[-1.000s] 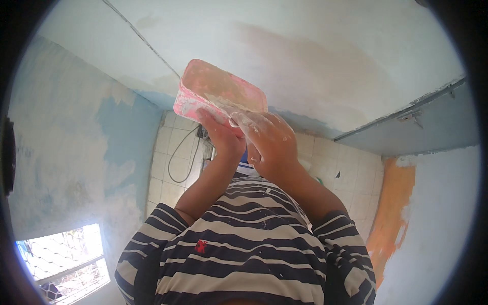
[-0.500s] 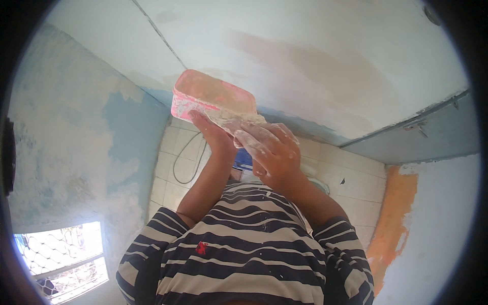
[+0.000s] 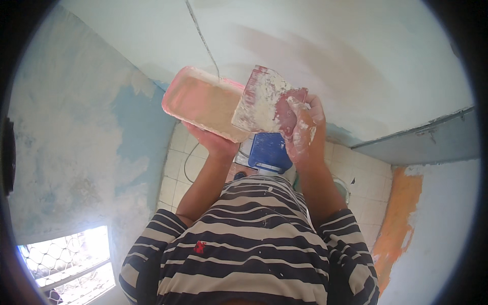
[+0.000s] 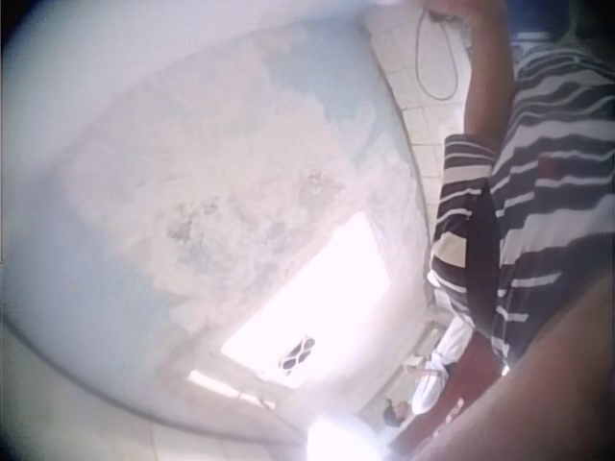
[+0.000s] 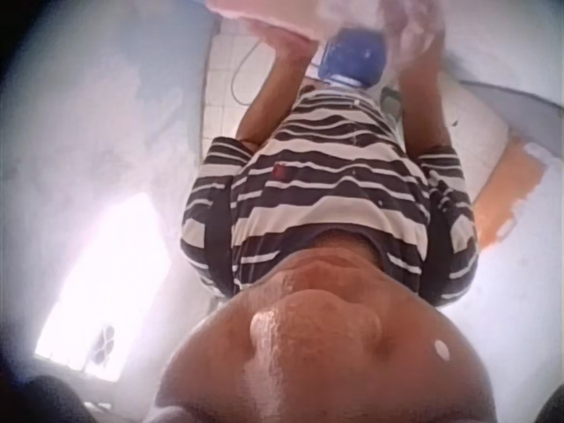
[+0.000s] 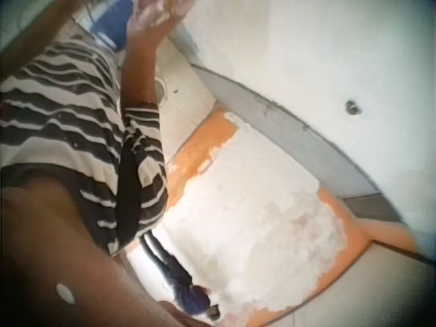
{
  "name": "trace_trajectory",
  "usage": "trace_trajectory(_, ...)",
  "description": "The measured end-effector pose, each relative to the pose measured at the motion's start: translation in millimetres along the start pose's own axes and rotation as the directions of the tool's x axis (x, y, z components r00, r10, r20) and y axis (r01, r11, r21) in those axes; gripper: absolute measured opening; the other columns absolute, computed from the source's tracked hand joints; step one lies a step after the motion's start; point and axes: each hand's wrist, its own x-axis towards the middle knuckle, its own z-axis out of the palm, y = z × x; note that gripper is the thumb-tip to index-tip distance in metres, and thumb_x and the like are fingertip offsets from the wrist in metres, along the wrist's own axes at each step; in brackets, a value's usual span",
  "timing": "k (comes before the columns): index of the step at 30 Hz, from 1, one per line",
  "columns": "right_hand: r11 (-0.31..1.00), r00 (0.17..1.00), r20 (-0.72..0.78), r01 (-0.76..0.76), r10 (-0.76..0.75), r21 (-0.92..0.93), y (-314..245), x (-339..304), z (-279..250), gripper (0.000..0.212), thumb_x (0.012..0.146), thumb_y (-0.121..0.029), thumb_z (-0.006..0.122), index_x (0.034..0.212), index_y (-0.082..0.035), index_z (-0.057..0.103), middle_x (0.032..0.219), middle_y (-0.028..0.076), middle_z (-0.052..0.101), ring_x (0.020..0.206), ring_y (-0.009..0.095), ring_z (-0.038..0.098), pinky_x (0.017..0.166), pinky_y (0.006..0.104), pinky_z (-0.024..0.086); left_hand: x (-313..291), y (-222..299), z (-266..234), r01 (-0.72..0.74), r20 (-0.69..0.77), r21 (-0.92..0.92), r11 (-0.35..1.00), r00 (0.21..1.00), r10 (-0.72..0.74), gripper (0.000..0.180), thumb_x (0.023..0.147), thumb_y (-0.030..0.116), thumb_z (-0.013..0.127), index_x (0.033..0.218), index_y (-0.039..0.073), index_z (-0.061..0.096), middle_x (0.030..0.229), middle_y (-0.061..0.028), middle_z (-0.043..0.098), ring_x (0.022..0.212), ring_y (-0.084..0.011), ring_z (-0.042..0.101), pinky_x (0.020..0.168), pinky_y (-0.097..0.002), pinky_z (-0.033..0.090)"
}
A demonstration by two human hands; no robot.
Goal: The person applies plaster from a pink container onto a ceiling and wall using a putty knife, scraping the tool against the container edge to gather the material.
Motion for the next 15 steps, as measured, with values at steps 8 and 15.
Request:
trace_trajectory(8, 0.997, 0.996, -0.051, -0.071, 0.073, 0.031, 44, -6, 27, 0.016, 0.093, -0.008, 0.059, 0.106, -0.007, 0.051, 0.095, 0.006, 0.063, 0.081, 0.012, 0.065, 0.062, 0.0229, 0.052, 13, 9, -5, 0.079, -0.085, -0.099, 0.992, 0.993, -0.087, 0.082, 0.094, 0.076, 0.028, 0.153, 0.02, 0.027, 0.153, -0.0035, 0.034, 0.14, -0.0267, 0.035, 0.115, -0.0445, 0.033)
trace_trajectory(15, 0.996, 0.996, -0.08, 0.053, -0.048, 0.071, 42, -10, 40, 0.015, 0.094, -0.007, 0.058, 0.106, -0.004, 0.05, 0.096, 0.007, 0.061, 0.079, 0.014, 0.061, 0.066, 0.0257, 0.05, 29, 3, -49, -0.079, 0.036, 0.204, 0.976, 0.997, 0.073, 0.078, 0.095, 0.069, 0.035, 0.152, 0.016, 0.028, 0.151, -0.006, 0.036, 0.138, -0.0274, 0.038, 0.114, -0.0453, 0.035)
